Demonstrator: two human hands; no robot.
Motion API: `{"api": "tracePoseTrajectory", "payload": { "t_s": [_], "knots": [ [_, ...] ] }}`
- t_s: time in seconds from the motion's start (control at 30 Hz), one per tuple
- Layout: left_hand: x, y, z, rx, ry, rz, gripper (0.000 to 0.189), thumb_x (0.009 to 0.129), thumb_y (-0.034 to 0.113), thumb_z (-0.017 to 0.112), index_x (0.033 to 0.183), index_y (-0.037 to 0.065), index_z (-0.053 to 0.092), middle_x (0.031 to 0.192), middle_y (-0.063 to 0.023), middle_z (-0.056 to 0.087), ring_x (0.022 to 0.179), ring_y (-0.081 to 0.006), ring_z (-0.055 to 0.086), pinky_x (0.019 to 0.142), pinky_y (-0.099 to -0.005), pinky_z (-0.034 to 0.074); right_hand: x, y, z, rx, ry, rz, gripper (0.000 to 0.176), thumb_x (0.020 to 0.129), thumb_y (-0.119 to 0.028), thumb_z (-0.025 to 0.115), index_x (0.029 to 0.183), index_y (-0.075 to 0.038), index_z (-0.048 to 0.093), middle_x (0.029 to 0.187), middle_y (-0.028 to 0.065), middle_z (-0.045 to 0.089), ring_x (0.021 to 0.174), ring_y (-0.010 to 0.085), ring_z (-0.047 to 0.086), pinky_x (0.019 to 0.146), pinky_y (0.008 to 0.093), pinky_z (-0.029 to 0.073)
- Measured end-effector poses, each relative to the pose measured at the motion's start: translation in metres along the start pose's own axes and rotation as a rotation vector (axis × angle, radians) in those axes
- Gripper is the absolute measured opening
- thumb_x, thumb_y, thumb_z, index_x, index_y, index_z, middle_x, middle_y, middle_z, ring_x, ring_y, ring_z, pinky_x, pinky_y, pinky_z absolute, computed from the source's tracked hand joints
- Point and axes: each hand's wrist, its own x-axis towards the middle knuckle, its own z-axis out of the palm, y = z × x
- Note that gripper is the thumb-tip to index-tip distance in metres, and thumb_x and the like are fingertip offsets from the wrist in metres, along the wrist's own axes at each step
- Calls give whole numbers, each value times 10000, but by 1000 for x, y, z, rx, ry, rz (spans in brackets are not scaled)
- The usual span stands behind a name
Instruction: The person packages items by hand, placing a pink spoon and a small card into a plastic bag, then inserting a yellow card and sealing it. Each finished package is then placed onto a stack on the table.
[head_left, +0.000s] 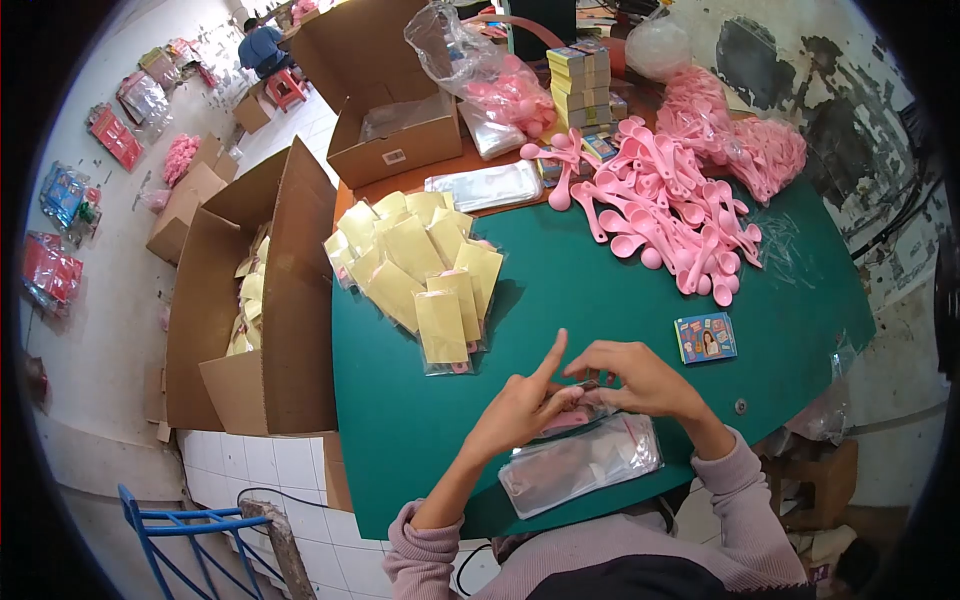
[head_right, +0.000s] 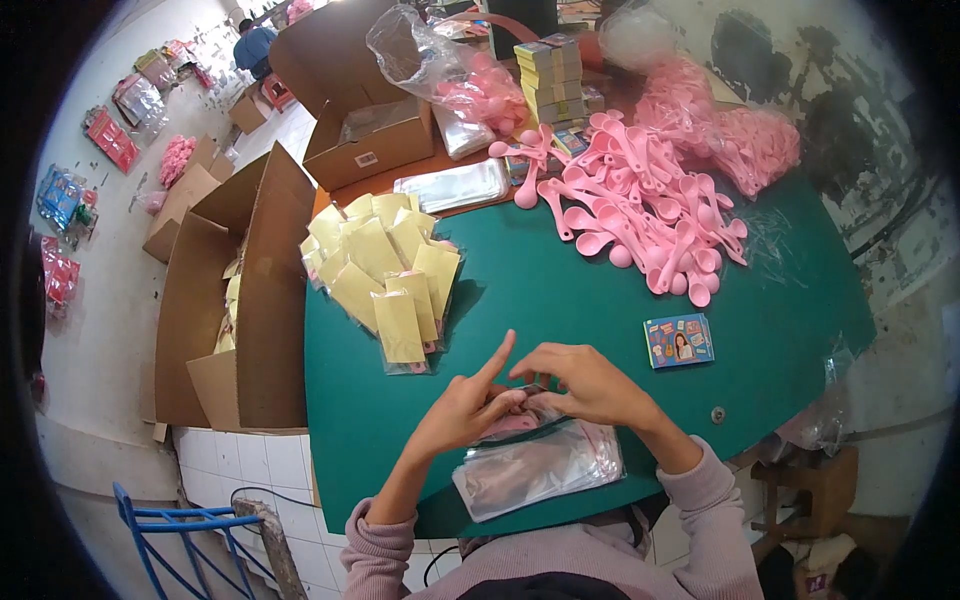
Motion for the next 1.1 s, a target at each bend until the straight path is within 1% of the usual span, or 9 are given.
{"api": "tracePoseTrajectory", "payload": {
  "t_s": [0.17, 0.23, 0.4, 0.6, 0.7, 0.73, 0.8, 0.9, 1.1],
  "knots": [
    [3, -38, -13, 113, -55, -48, 638, 833, 283, 601, 1348, 58, 300, 782, -130, 656, 723, -254, 640, 680, -296, 474, -4, 19, -7, 230, -27, 203, 212, 655, -77, 711, 740, -3, 531, 609, 24, 502, 590, 104, 486, 544, 241, 391],
    [5, -54, -24, -263, -144, 124, 562, 830, 186, 614, 1310, 45, 357, 863, -72, 643, 790, -140, 608, 734, -260, 464, -5, 24, -12, 242, 37, 274, 196, 668, -57, 714, 761, -1, 550, 640, 10, 529, 617, 83, 505, 553, 228, 402],
    [1, -50, -30, -482, -123, 51, 448, 840, 98, 594, 1249, 51, 418, 892, -61, 625, 838, -98, 577, 749, -238, 463, -8, 29, -12, 605, -16, 372, 257, 688, -103, 722, 888, 16, 615, 711, -6, 560, 633, 57, 462, 532, 209, 358],
    [2, -42, -24, -504, -123, -22, 402, 867, 112, 556, 1240, 44, 420, 927, -75, 616, 846, -109, 580, 720, -231, 485, -8, 33, -17, 308, 53, 355, 134, 703, -77, 710, 744, 9, 616, 620, -16, 526, 578, 42, 428, 494, 214, 334],
    [13, -54, 1, -378, 429, -30, 288, 894, 181, 523, 1130, 23, 477, 946, -114, 602, 819, -158, 616, 687, -242, 499, 1, 30, -17, 194, 287, 263, 166, 690, -81, 720, 672, 3, 577, 575, -14, 502, 556, 52, 430, 487, 217, 333],
    [14, -57, 6, -380, 428, -33, 288, 894, 181, 523, 1130, 23, 477, 946, -114, 602, 819, -158, 616, 687, -242, 499, 4, 26, -17, 70, 444, 230, 197, 687, -88, 724, 639, 2, 555, 555, -8, 496, 547, 60, 440, 490, 216, 337],
    [17, -62, 14, -747, 218, -125, 374, 936, 334, 411, 1099, 6, 488, 992, -120, 587, 925, -172, 589, 747, -278, 504, 10, 17, -14, -33, 449, 236, 192, 691, -112, 722, 781, 1, 596, 690, 60, 567, 621, 120, 533, 550, 239, 417],
    [10, -48, 16, -941, -26, -221, 519, 947, 421, 299, 1153, -22, 477, 1050, -142, 585, 984, -204, 580, 811, -308, 488, 10, 10, -7, -173, 89, 61, 522, 689, -106, 699, 1164, -53, 488, 1138, 156, 465, 1011, 287, 510, 824, 346, 453],
    [5, -51, 29, -910, -103, -316, 505, 959, 358, 308, 1201, -61, 451, 1088, -160, 573, 1021, -214, 566, 840, -313, 478, -4, 23, 12, -325, -28, 38, 363, 711, -115, 669, 1043, -58, 534, 1028, 127, 482, 978, 306, 480, 840, 370, 411]
  ]
}}
